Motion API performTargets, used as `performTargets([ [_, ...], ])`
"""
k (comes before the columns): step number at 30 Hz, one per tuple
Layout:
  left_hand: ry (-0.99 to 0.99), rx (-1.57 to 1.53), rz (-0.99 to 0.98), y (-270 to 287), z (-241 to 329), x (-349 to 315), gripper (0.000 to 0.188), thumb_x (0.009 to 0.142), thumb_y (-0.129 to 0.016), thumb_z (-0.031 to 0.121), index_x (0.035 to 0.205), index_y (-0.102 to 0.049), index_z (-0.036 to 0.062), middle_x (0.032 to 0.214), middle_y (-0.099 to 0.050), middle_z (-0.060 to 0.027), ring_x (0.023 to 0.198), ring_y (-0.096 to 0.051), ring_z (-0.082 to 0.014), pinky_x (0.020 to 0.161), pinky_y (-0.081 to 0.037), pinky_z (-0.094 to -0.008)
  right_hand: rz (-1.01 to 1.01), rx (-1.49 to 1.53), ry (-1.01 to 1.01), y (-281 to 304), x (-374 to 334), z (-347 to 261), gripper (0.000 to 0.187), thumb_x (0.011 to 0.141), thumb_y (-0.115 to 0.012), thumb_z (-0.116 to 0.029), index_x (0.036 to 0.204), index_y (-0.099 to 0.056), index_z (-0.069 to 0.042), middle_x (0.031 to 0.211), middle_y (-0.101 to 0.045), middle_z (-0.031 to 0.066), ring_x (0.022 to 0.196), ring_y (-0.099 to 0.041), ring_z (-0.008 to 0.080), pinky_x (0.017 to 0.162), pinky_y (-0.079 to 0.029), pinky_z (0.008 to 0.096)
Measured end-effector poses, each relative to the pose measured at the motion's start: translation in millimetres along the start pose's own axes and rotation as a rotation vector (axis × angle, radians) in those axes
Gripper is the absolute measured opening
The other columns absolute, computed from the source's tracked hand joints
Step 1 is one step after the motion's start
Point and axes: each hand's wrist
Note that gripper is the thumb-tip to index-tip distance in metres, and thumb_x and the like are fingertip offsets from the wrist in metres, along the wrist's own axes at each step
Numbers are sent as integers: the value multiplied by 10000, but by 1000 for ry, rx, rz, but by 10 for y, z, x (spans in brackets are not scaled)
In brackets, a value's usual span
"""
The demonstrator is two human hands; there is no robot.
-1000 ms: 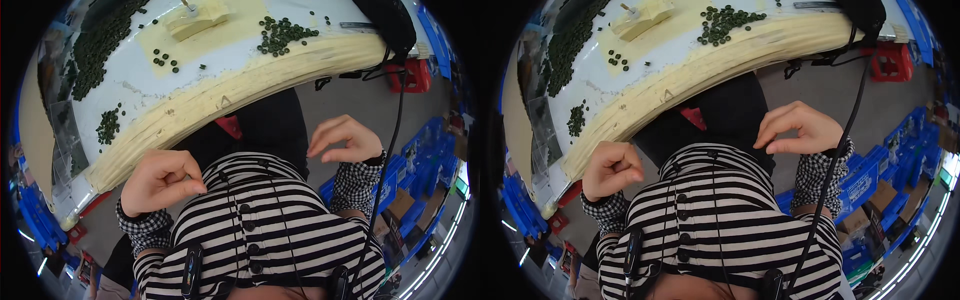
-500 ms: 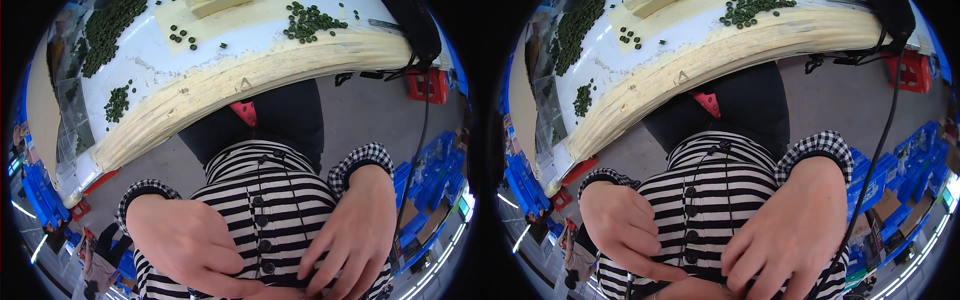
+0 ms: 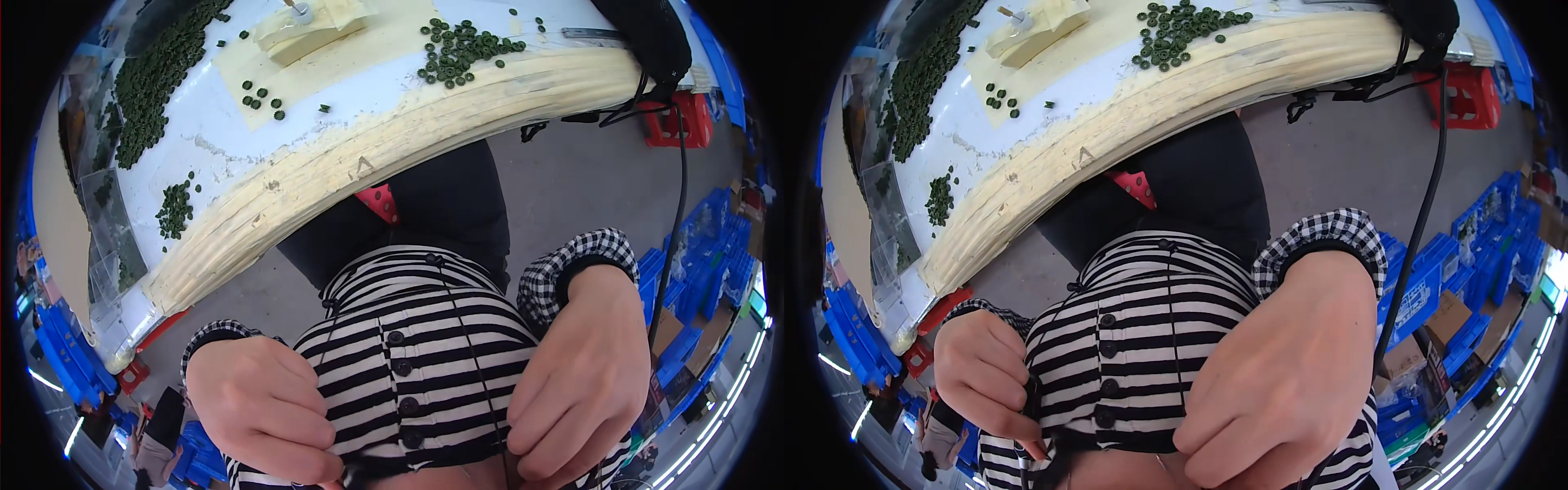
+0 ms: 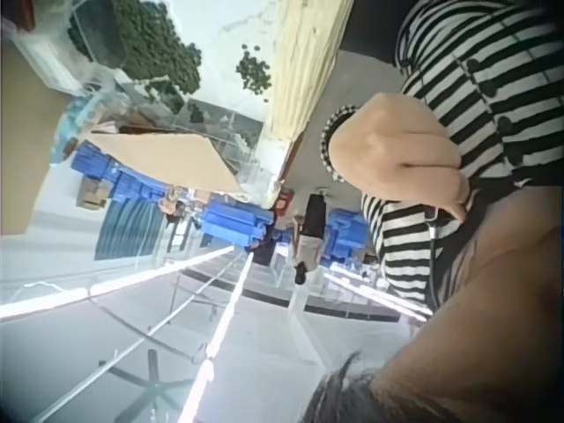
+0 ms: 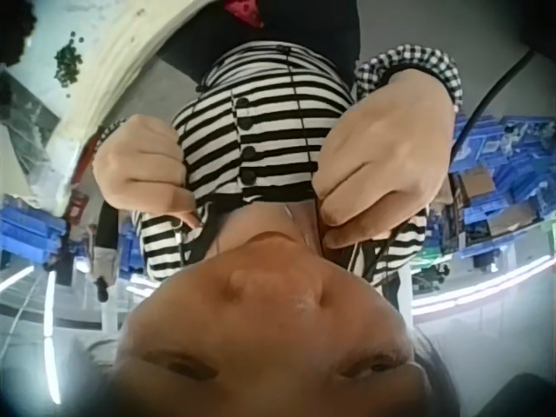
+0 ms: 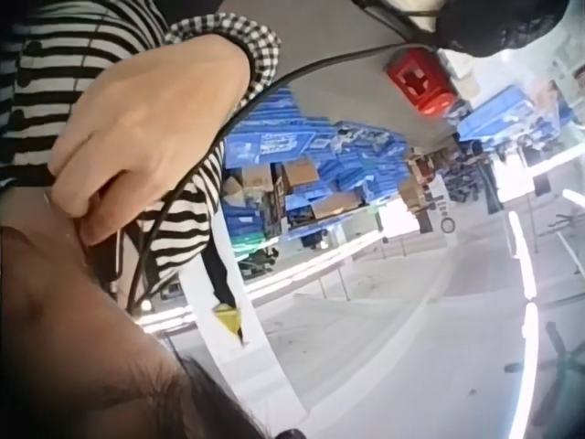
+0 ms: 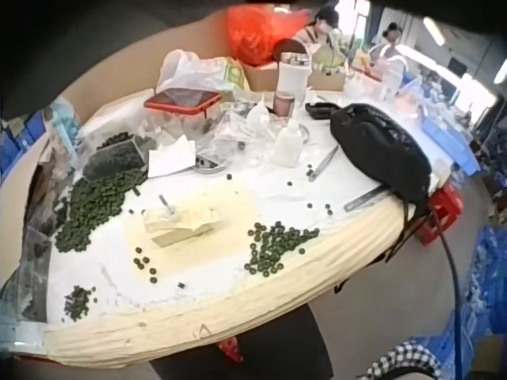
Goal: Assembling small green plastic components into a fixture on a workbench.
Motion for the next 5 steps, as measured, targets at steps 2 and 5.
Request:
performTargets([
  [2,-46,-67,9,26,25,-20,158,797,-750,184,764,-673,50,556,-356,62,409,-373,-38,407,-199,-209,-25,10,-91,-4,-36,-2,233,886,-524,-156,855,-587,66,906,-516,149,795,-510,267,669,-467,330],
  [5,-143,-154,-27,38,94,-127,143,842,-655,146,807,-662,8,696,-487,-40,517,-484,-134,439,-306,-240,-522,-11,-158,127,64,-84,294,948,-401,-134,1140,-602,-38,1278,-519,169,1148,-519,332,943,-440,414],
])
Point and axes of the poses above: each hand's wrist, its own x-axis towards the middle knuckle, its own y-axis out of the back of the hand, z = x × y
